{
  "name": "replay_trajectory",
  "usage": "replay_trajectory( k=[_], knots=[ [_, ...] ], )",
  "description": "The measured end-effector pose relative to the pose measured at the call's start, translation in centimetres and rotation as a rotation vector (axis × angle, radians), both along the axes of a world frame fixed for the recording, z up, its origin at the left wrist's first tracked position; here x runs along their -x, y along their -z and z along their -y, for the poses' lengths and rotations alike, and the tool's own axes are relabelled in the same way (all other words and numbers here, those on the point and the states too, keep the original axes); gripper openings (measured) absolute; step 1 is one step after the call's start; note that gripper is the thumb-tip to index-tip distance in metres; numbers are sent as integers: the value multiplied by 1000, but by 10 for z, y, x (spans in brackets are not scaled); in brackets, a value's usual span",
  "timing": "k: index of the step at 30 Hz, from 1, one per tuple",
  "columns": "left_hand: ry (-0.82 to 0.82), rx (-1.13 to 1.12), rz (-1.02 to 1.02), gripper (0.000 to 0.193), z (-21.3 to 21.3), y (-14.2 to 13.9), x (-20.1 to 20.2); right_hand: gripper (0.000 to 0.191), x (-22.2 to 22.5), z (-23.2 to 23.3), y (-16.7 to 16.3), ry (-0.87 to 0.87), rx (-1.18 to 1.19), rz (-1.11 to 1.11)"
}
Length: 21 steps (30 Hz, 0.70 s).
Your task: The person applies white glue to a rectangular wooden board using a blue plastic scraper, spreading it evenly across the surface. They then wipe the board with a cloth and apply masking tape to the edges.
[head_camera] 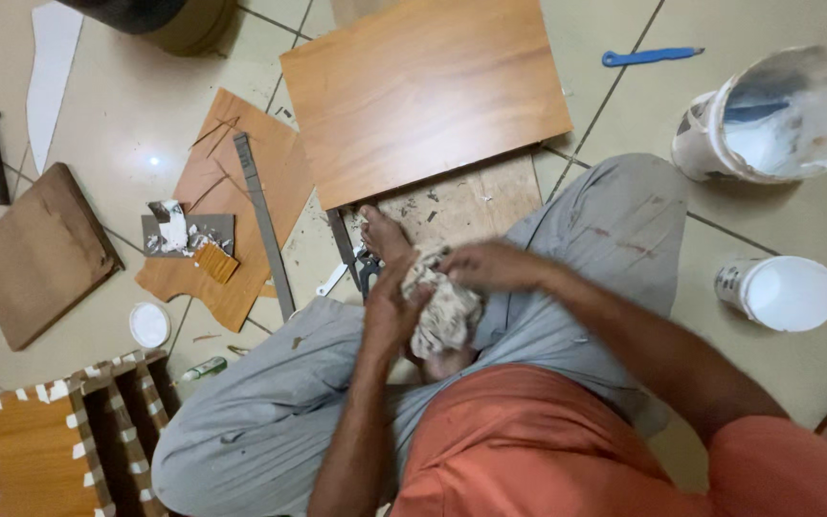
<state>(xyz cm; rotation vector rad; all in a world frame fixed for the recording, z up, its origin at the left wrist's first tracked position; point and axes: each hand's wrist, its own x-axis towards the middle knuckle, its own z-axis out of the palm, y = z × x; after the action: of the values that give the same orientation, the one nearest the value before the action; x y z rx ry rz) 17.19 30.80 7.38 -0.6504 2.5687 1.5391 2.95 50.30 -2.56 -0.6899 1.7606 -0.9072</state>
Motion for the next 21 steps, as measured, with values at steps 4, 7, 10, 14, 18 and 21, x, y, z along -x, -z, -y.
replay_trajectory(
  k=[4,7,10,14,18,21],
  knots=[
    [-45,265,-90,73,18,2,53,42,109,-19,2,594,-99,-411],
    [120,384,-114,67,1,25,131,34,165,-13,6,556,112,-1053],
    [330,610,-268,57,-42,50,189,33,191,3,15,448,63,-1184],
    [435,638,-287,29,-71,74,218,45,198,15,29,404,23,-1150],
    [493,702,-336,12,-61,89,218,50,198,11,46,389,4,-1131],
    [547,649,-314,9,-48,95,219,53,199,8,54,379,-5,-1151]
  ],
)
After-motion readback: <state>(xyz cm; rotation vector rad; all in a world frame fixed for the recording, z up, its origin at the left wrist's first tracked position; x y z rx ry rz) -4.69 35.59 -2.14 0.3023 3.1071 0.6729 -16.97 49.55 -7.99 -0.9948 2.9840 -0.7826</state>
